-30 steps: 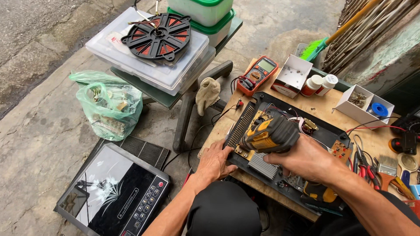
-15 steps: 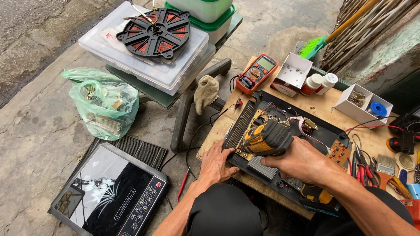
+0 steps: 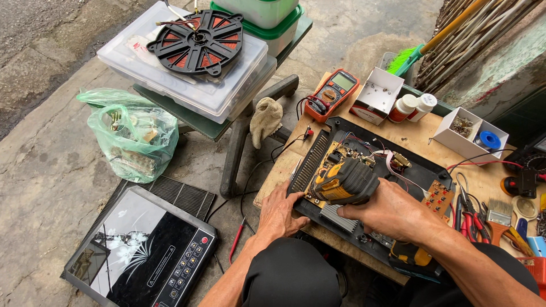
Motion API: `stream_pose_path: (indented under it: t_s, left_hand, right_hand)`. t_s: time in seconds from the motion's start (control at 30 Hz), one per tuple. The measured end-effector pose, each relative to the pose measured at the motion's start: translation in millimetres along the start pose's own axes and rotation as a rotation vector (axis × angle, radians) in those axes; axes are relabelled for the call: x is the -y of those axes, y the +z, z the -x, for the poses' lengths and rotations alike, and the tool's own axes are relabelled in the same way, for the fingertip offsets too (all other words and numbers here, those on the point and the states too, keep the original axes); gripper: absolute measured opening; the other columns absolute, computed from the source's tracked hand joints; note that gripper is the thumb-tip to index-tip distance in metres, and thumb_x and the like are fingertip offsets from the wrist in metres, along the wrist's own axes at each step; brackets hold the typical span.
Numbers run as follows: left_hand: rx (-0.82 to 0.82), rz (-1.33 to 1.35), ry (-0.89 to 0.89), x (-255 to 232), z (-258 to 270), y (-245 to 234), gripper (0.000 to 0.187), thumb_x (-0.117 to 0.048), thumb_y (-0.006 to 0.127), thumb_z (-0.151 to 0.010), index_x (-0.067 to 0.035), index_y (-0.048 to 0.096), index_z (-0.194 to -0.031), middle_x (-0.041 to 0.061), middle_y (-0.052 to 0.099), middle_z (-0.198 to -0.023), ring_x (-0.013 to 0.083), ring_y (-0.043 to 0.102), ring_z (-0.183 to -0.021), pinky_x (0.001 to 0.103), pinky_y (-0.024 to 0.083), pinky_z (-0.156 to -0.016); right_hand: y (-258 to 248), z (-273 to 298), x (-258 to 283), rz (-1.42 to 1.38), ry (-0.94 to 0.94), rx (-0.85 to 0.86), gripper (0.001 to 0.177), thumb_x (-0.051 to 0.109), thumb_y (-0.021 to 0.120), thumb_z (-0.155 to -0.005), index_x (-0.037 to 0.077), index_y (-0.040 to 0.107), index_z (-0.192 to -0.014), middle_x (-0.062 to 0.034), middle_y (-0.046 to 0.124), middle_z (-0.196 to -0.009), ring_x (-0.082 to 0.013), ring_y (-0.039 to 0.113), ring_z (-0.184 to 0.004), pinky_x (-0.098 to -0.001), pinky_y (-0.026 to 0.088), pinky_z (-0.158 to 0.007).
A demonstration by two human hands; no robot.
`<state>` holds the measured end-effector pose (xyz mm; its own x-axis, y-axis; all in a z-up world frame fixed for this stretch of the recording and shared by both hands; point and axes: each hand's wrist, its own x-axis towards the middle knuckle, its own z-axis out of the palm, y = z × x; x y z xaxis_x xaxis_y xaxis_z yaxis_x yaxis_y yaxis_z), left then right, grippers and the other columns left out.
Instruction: The person uses a power drill to remove screws from a circuit board attached to a black plastic housing. They then lift the circuit board, flip it over to inspect the green underside, and use a magnifying glass to examine the components on the board.
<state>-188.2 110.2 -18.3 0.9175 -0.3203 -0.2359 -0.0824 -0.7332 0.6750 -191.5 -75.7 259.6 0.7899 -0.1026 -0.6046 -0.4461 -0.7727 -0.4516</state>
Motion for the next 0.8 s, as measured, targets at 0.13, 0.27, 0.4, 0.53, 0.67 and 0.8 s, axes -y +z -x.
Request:
stream_pose_path:
  t_s: [0.13,0.27,0.4,0.53,0.67,0.8]
  left_hand:
    - [-0.008,0.018,-0.002,0,-1,0,0.077,-0.045,0.088,-0.083,-0.026,0.064,-0.153,0.017,0.029,-0.181,0.0419,0.03,-0.165,0.06,0.029,-0.128]
    - [0.011,-0.012,-0.019,0,-1,0,0.077,-0.047,0.089,-0.083,-0.028,0.064,-0.154,0.014,0.028,-0.182,0.0387,0.029,-0.166,0.059,0.03,-0.129]
    - [0.007,0.015,-0.005,-9,6,-11,0.074,-0.042,0.089,-0.087,-0.023,0.064,-0.154,0.018,0.028,-0.181,0.0419,0.03,-0.166,0.061,0.031,-0.129]
    - [0.005,0.021,-0.015,-10,2,-10,0.075,-0.049,0.089,-0.085,-0.02,0.065,-0.15,0.017,0.029,-0.18,0.0416,0.028,-0.166,0.062,0.032,-0.13]
    - [-0.016,0.024,-0.076,-17,5,-8,0.063,-0.058,0.081,-0.087,-0.025,0.069,-0.139,0.01,0.032,-0.18,0.0348,0.028,-0.167,0.059,0.031,-0.129]
    - [-0.052,0.08,-0.055,4,-13,14,0.042,-0.044,0.068,-0.097,-0.022,0.072,-0.133,0.011,0.038,-0.177,0.035,0.033,-0.165,0.058,0.033,-0.127]
  right_hand:
    - [0,-2,1,0.006,-0.005,0.007,0.037,0.036,0.094,-0.081,0.0,0.089,-0.088,-0.0219,0.079,-0.059,-0.0352,0.08,-0.064,-0.0438,0.064,-0.076]
    - [0,-11,-4,0.15,0.006,0.053,0.037,0.042,0.093,-0.081,0.009,0.091,-0.096,-0.0159,0.082,-0.062,-0.0321,0.084,-0.071,-0.0435,0.065,-0.083]
    - [1,-32,6,0.288,-0.026,0.116,0.049,0.055,0.089,-0.08,0.016,0.089,-0.11,-0.0123,0.086,-0.075,-0.0308,0.087,-0.094,-0.0471,0.062,-0.092]
    - [-5,-33,28,0.405,-0.129,0.183,0.054,0.046,0.084,-0.082,0.024,0.073,-0.13,-0.013,0.086,-0.112,-0.035,0.081,-0.113,-0.0517,0.061,-0.103]
    - [0,-47,27,0.364,-0.168,0.185,0.045,0.042,0.086,-0.083,0.025,0.07,-0.122,-0.0072,0.081,-0.088,-0.0235,0.08,-0.071,-0.0405,0.065,-0.083]
    - [-3,-38,27,0.334,-0.158,0.177,0.043,0.042,0.088,-0.08,0.024,0.07,-0.116,-0.0083,0.079,-0.079,-0.0257,0.08,-0.063,-0.0404,0.066,-0.073]
